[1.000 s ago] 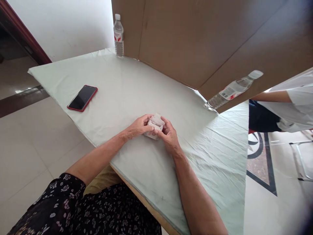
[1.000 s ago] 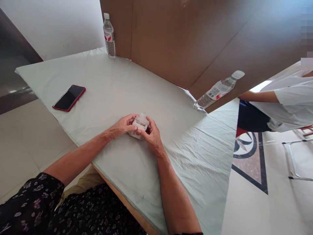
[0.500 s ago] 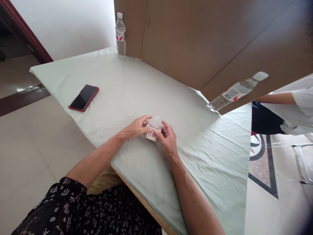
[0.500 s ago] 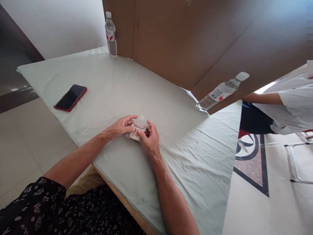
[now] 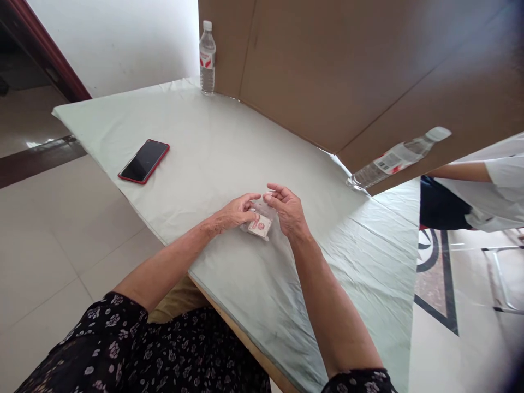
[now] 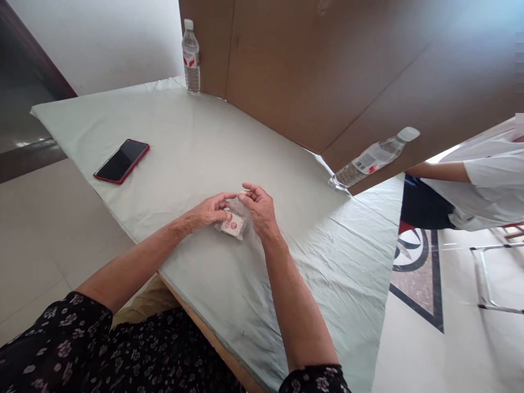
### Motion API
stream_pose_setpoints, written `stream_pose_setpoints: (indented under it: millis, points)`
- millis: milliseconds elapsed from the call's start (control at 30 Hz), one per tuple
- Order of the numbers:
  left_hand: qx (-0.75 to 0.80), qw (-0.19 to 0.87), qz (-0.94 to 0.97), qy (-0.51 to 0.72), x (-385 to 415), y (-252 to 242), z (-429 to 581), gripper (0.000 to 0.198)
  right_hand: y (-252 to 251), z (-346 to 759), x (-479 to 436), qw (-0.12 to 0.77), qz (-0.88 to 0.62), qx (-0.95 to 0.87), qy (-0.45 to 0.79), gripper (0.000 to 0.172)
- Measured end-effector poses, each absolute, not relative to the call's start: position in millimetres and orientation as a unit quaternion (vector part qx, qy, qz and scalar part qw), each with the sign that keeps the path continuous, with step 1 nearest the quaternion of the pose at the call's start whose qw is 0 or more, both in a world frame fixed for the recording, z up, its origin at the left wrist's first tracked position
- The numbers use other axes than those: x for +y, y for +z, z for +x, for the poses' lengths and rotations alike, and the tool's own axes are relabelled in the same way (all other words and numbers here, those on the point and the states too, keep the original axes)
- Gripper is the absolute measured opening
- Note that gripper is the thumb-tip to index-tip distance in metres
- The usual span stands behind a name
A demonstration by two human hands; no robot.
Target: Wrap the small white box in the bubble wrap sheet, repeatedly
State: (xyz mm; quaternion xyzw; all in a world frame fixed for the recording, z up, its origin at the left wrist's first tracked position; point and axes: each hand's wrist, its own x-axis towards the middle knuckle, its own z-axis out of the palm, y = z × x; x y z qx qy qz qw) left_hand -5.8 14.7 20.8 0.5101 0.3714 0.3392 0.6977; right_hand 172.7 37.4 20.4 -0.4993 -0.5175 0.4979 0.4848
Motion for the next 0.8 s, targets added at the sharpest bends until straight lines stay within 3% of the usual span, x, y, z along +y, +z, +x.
stream_pose_setpoints:
  millis: [333,667,800]
  points:
    - [0.374,0.672,0.530,0.358,15.9,12.0,-5.4,0.066,20.2,175.7,13.7,0.515,-0.494,-0.586,0.384,0.030]
    - [0.394,0.633,0.545,0.383,14.7,7.7,-0.3,0.048,20.7,163.9,-17.4,0.452,-0.530,-0.710,0.109,0.016]
    - [0.399,0.613,0.563,0.384,12.6,7.9,2.5,0.047,16.2,166.0,-39.2,0.390,-0.476,-0.788,0.039,0.020]
